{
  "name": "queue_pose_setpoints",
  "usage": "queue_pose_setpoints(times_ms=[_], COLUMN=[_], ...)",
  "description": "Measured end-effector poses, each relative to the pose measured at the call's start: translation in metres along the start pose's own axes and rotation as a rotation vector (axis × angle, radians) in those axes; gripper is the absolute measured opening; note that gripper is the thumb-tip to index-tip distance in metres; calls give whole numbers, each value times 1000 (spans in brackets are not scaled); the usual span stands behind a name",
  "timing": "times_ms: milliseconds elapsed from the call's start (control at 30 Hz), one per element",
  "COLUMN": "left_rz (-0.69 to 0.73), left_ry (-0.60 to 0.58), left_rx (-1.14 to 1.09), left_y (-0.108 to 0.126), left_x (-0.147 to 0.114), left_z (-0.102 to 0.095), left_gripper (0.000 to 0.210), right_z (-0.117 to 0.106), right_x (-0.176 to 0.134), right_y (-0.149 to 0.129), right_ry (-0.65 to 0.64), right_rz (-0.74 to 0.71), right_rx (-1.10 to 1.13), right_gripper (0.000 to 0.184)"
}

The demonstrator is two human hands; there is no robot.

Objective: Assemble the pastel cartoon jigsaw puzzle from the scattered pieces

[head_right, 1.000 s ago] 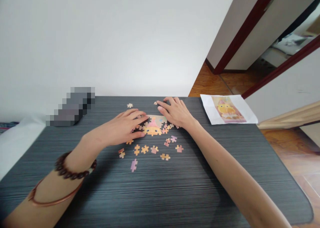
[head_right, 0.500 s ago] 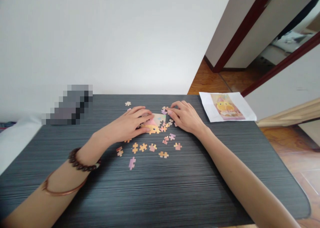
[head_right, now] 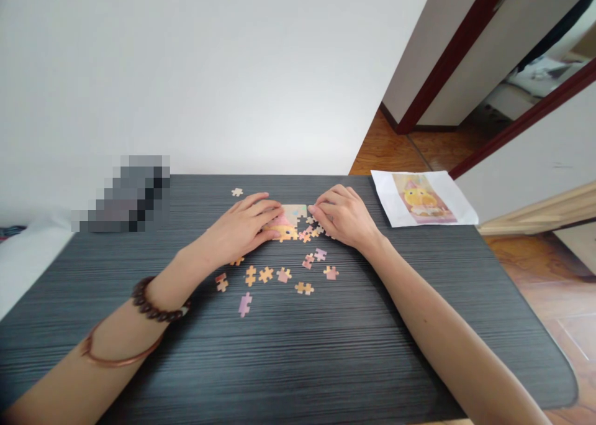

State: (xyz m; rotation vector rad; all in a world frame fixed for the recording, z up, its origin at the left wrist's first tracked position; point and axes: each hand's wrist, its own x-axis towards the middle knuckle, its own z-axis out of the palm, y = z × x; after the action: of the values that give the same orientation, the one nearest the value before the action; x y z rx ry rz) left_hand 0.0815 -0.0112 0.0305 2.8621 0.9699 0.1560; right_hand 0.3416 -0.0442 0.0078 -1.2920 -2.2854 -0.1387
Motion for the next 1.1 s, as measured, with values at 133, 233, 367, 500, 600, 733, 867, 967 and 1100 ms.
queue_pose_setpoints(times_ms=[133,233,367,500,600,733,867,967,1100], left_rz=[20,17,-12,-19,-26,-42,-63,-77,-94], left_ry=[44,44,8,-26,1,16,-1,8,39], left_rx=[-6,-14,21,45,24,-37,-133,-177,-206], left_y=[-2,-8,-17,-23,-26,-34,-40,-41,-38], left_x=[-1,-3,-6,-7,-6,-4,-2,-2,-1], left_z=[1,-4,-10,-7,-2,4,8,9,9], left_gripper=[42,49,53,46,44,44,52,54,55], right_z=[0,1,1,1,2,3,4,6,9], right_x=[1,2,2,3,5,10,18,23,24], right_y=[-3,-8,-14,-18,-19,-20,-22,-24,-24], right_ry=[-3,-51,-96,-125,-125,-138,-131,-122,-91], right_rz=[-45,-78,-89,-83,-48,-7,26,43,52], right_rx=[25,35,25,15,5,3,15,21,27], right_gripper=[29,29,28,28,27,27,23,21,23])
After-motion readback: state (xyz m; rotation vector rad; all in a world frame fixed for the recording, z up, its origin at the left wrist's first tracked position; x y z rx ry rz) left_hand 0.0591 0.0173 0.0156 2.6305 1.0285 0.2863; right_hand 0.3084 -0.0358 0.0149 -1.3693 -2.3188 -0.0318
